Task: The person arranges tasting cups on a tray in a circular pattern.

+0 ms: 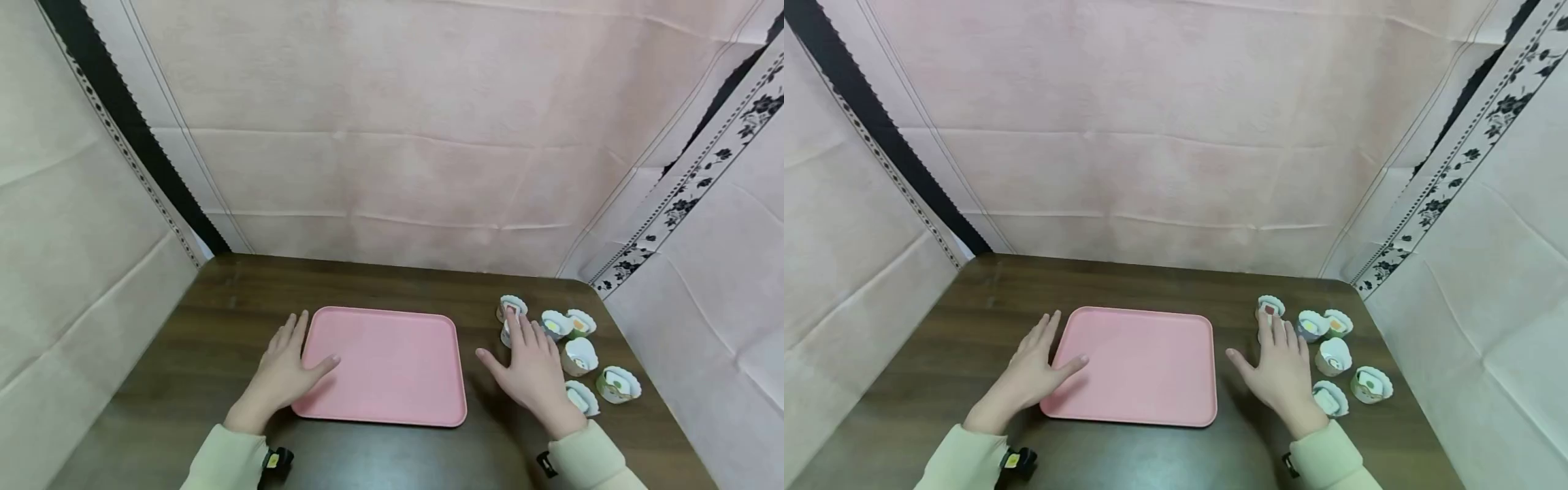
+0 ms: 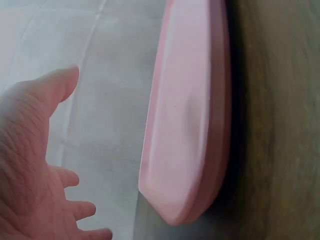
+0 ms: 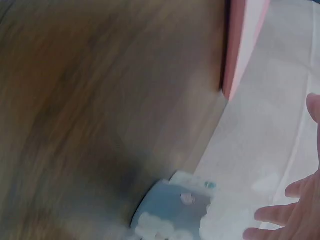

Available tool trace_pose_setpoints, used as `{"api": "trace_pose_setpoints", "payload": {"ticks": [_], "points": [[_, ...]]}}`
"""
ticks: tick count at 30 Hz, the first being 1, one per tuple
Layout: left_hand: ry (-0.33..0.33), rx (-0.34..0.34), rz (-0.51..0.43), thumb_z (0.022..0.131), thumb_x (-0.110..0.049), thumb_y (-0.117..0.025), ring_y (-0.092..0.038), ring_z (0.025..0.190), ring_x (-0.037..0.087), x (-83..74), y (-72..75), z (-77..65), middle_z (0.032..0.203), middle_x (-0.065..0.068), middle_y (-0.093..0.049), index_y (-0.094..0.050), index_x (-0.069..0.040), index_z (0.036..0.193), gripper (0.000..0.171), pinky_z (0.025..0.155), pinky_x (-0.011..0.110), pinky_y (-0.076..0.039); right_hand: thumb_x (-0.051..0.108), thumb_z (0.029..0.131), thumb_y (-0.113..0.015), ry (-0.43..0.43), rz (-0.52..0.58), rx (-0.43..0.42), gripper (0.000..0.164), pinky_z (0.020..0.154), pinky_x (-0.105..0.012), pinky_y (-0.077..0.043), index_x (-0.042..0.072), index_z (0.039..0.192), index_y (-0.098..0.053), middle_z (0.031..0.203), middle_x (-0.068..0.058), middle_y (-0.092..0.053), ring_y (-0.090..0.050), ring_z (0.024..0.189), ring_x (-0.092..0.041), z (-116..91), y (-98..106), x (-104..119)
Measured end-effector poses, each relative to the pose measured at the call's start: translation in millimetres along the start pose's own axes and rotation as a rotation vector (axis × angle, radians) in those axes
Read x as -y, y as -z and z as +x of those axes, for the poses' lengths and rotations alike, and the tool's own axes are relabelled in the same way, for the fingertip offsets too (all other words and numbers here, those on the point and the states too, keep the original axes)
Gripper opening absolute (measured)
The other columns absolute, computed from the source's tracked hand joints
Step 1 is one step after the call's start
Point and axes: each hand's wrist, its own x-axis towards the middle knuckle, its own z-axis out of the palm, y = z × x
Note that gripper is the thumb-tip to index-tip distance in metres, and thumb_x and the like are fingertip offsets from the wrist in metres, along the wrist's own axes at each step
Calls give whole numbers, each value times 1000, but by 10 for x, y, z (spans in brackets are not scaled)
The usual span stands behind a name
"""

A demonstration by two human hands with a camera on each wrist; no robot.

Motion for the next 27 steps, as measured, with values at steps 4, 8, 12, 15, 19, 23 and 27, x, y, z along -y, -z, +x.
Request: {"api": "trace_pose_setpoints", "payload": {"ticks": [4,8,12,15,19,23,27], "points": [[44,51,-243,79,-71,-60,-19,139,47,108,-27,23,157,21,-11,-3,-15,156,112,99,68,-28,72,80,-57,-54,93,22,106,97,-66,-29,3,153,-22,145,-29,-36,-35,128,-50,4,129,-175],[116,122,-497,84,-56,-67,-31,136,42,249,-47,31,156,20,-16,-5,-15,156,103,98,56,-40,73,77,-60,-144,171,87,114,95,-66,-32,-2,152,-16,145,-31,-34,-36,127,-51,-13,224,-356],[176,168,-635,86,-45,-70,-37,133,38,348,-40,66,156,17,-19,-10,-16,156,96,94,49,-45,73,76,-62,-199,233,143,118,94,-65,-34,-4,152,-14,145,-34,-31,-36,127,-52,-13,267,-465],[202,189,-654,86,-43,-71,-38,132,36,403,-22,60,155,16,-22,-14,-14,155,94,94,47,-46,73,75,-63,-216,269,184,119,94,-64,-35,-4,151,-14,145,-34,-32,-36,127,-51,12,262,-484],[226,212,-597,85,-42,-72,-42,129,33,411,-25,91,149,15,-31,-22,-12,154,91,93,43,-47,73,73,-64,-243,294,242,119,92,-62,-38,-7,149,-18,141,-35,-36,-40,124,-50,21,242,-524],[218,210,-535,87,-29,-72,-48,120,30,393,-36,117,142,16,-36,-35,-10,149,75,85,39,-51,70,73,-68,-260,291,294,116,91,-61,-39,-11,144,-25,137,-37,-38,-43,121,-49,26,210,-551],[206,190,-508,88,-11,-67,-51,114,30,382,-50,131,137,18,-37,-44,-8,144,61,80,36,-52,59,75,-74,-273,253,332,106,90,-59,-40,-16,136,-31,132,-38,-41,-45,117,-49,29,166,-558]]}}
